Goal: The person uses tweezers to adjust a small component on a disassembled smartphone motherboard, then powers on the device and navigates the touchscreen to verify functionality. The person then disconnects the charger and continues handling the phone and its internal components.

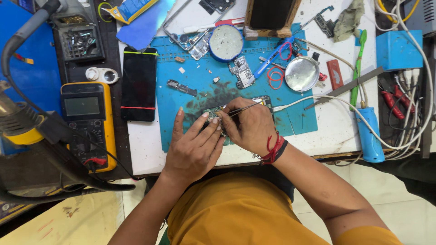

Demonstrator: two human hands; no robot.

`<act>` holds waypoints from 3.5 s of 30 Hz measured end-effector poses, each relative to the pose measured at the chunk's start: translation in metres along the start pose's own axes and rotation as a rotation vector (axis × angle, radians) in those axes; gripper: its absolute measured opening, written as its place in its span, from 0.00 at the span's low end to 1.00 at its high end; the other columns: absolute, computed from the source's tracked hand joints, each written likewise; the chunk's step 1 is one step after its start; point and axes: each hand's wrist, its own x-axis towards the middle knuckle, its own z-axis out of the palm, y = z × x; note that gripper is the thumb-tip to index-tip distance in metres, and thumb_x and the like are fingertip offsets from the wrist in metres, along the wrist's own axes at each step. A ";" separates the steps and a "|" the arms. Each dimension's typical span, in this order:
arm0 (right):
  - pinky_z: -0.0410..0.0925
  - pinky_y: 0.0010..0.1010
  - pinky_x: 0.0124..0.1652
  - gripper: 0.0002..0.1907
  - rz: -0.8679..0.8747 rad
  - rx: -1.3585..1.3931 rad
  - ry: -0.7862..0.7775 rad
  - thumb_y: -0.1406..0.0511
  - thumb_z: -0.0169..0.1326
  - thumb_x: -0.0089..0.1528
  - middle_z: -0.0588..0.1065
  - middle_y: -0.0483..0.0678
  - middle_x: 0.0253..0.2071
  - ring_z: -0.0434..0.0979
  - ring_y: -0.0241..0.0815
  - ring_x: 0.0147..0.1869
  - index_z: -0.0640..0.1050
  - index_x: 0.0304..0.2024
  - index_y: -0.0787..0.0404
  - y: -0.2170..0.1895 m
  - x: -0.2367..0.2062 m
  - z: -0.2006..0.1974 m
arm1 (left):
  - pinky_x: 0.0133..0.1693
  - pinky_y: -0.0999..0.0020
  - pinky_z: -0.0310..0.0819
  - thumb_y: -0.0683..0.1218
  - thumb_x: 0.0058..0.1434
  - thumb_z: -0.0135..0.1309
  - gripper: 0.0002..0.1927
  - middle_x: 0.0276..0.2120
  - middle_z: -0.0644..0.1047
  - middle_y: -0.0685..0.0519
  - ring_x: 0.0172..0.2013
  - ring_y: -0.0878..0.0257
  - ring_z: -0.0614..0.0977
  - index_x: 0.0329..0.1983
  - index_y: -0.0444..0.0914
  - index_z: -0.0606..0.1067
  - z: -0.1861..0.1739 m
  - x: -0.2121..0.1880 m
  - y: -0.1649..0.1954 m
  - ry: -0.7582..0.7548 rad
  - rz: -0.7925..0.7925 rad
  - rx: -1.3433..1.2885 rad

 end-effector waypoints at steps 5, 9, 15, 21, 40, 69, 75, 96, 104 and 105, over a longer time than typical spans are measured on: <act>0.69 0.40 0.32 0.08 -0.014 0.006 0.008 0.67 0.61 0.64 0.76 0.51 0.29 0.78 0.53 0.32 0.74 0.37 0.62 0.001 0.000 0.001 | 0.71 0.38 0.43 0.50 0.66 0.60 0.15 0.51 0.82 0.53 0.60 0.57 0.78 0.50 0.37 0.83 0.000 0.000 0.000 -0.006 0.001 0.008; 0.69 0.40 0.32 0.08 -0.009 0.005 0.000 0.67 0.61 0.64 0.76 0.51 0.29 0.78 0.53 0.32 0.74 0.37 0.62 0.000 -0.001 0.001 | 0.71 0.38 0.43 0.50 0.65 0.60 0.15 0.51 0.82 0.52 0.60 0.56 0.78 0.49 0.37 0.83 -0.001 -0.001 0.001 -0.012 -0.001 0.004; 0.69 0.40 0.33 0.07 -0.018 0.008 0.001 0.67 0.61 0.64 0.76 0.51 0.30 0.78 0.53 0.33 0.74 0.37 0.62 0.000 -0.001 0.001 | 0.71 0.38 0.43 0.50 0.66 0.59 0.15 0.52 0.82 0.52 0.60 0.56 0.77 0.50 0.37 0.83 -0.001 -0.001 0.001 -0.009 0.004 0.000; 0.69 0.40 0.32 0.08 0.000 0.007 -0.011 0.67 0.61 0.64 0.76 0.52 0.29 0.78 0.53 0.32 0.75 0.37 0.63 0.000 -0.001 0.001 | 0.72 0.39 0.43 0.49 0.66 0.60 0.15 0.52 0.82 0.52 0.60 0.57 0.77 0.50 0.37 0.83 0.000 -0.001 0.000 -0.001 0.001 -0.014; 0.68 0.40 0.31 0.08 0.006 -0.010 -0.012 0.66 0.61 0.64 0.76 0.52 0.28 0.78 0.53 0.32 0.74 0.37 0.62 -0.001 -0.001 0.002 | 0.72 0.39 0.44 0.49 0.66 0.60 0.15 0.51 0.82 0.51 0.60 0.56 0.77 0.50 0.37 0.83 -0.001 -0.002 0.000 0.001 0.004 -0.001; 0.69 0.40 0.31 0.08 0.001 -0.003 0.001 0.66 0.61 0.64 0.75 0.51 0.27 0.78 0.53 0.31 0.74 0.36 0.62 -0.005 0.000 0.000 | 0.42 0.61 0.73 0.43 0.57 0.66 0.08 0.39 0.81 0.53 0.41 0.58 0.81 0.37 0.37 0.80 -0.023 -0.016 0.020 0.182 0.043 -0.392; 0.68 0.40 0.30 0.08 0.025 -0.001 -0.016 0.65 0.61 0.64 0.75 0.51 0.27 0.78 0.53 0.30 0.75 0.36 0.61 -0.002 -0.001 0.002 | 0.28 0.64 0.70 0.43 0.53 0.67 0.11 0.28 0.78 0.55 0.25 0.59 0.78 0.25 0.40 0.74 -0.024 -0.054 0.037 0.110 -0.051 -0.555; 0.68 0.39 0.30 0.08 0.034 -0.008 -0.022 0.66 0.61 0.63 0.76 0.52 0.27 0.78 0.52 0.29 0.75 0.36 0.62 -0.004 -0.002 0.003 | 0.44 0.56 0.79 0.46 0.51 0.61 0.11 0.37 0.82 0.43 0.41 0.48 0.84 0.36 0.38 0.83 0.023 -0.178 0.003 -1.668 -0.128 -0.201; 0.68 0.40 0.30 0.08 0.015 0.001 0.001 0.66 0.61 0.64 0.76 0.52 0.27 0.78 0.52 0.29 0.75 0.36 0.62 -0.003 0.000 0.003 | 0.47 0.56 0.78 0.48 0.54 0.60 0.13 0.43 0.82 0.43 0.47 0.48 0.83 0.40 0.38 0.83 0.020 -0.150 0.002 -1.728 -0.186 -0.241; 0.68 0.40 0.30 0.08 0.014 -0.001 -0.001 0.66 0.61 0.64 0.76 0.52 0.27 0.77 0.53 0.29 0.75 0.36 0.62 -0.003 0.000 0.003 | 0.47 0.56 0.79 0.48 0.53 0.60 0.13 0.42 0.82 0.43 0.47 0.48 0.83 0.40 0.38 0.83 0.021 -0.151 0.002 -1.733 -0.178 -0.237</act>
